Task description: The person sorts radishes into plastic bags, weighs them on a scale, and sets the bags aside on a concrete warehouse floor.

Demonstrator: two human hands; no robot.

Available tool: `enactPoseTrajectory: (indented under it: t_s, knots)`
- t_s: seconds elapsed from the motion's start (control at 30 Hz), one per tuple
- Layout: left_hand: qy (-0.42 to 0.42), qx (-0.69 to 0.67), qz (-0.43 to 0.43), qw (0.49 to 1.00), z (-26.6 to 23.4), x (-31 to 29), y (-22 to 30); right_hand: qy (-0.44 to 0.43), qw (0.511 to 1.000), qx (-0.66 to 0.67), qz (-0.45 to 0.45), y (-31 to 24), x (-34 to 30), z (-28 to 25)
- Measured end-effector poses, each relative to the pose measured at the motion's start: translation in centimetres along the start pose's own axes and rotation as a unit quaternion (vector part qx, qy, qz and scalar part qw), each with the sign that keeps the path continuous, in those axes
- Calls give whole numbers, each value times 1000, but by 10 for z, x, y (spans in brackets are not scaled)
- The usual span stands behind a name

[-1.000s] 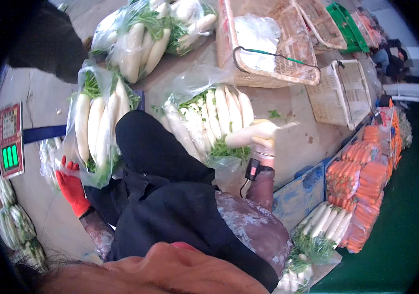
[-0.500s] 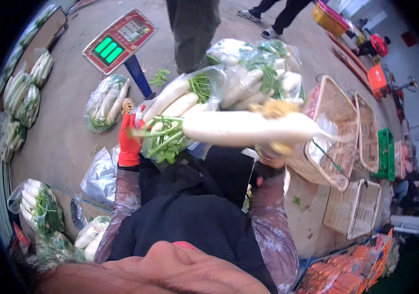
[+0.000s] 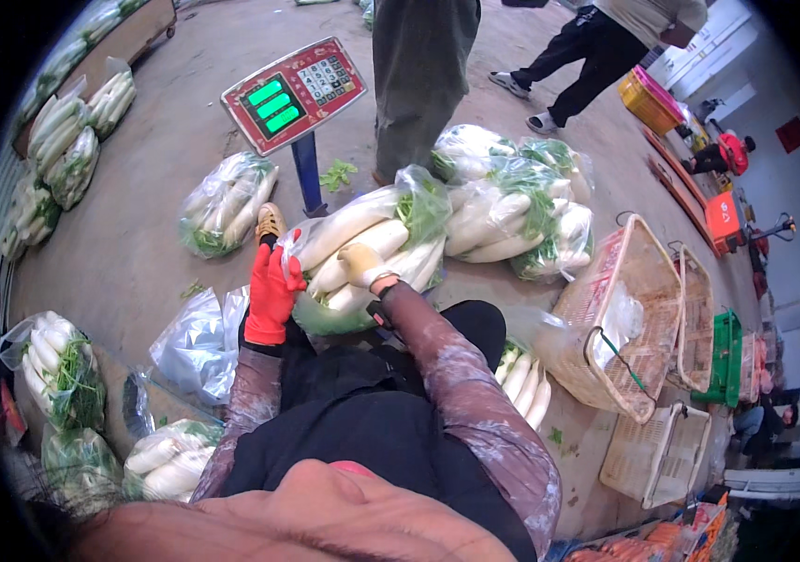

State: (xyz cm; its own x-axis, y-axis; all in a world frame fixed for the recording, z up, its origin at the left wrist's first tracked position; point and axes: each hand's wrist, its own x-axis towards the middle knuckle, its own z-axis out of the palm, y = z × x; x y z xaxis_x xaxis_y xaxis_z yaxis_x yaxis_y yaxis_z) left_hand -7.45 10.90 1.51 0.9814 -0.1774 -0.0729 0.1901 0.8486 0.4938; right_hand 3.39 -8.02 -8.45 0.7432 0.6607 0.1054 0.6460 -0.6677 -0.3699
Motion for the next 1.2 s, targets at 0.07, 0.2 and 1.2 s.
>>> enactPoseTrajectory:
  t_s: [0.07, 0.2, 1.2]
  knots:
    - [-7, 81, 26, 996, -1, 1, -2, 77, 994, 69, 19, 3, -12, -20]
    - [11, 88, -6, 996, -6, 11, 3, 299, 953, 40, 18, 9, -31, -94]
    - [-158, 8, -196, 968, 73, 104, -2, 250, 757, 531, 288, 56, -26, -182]
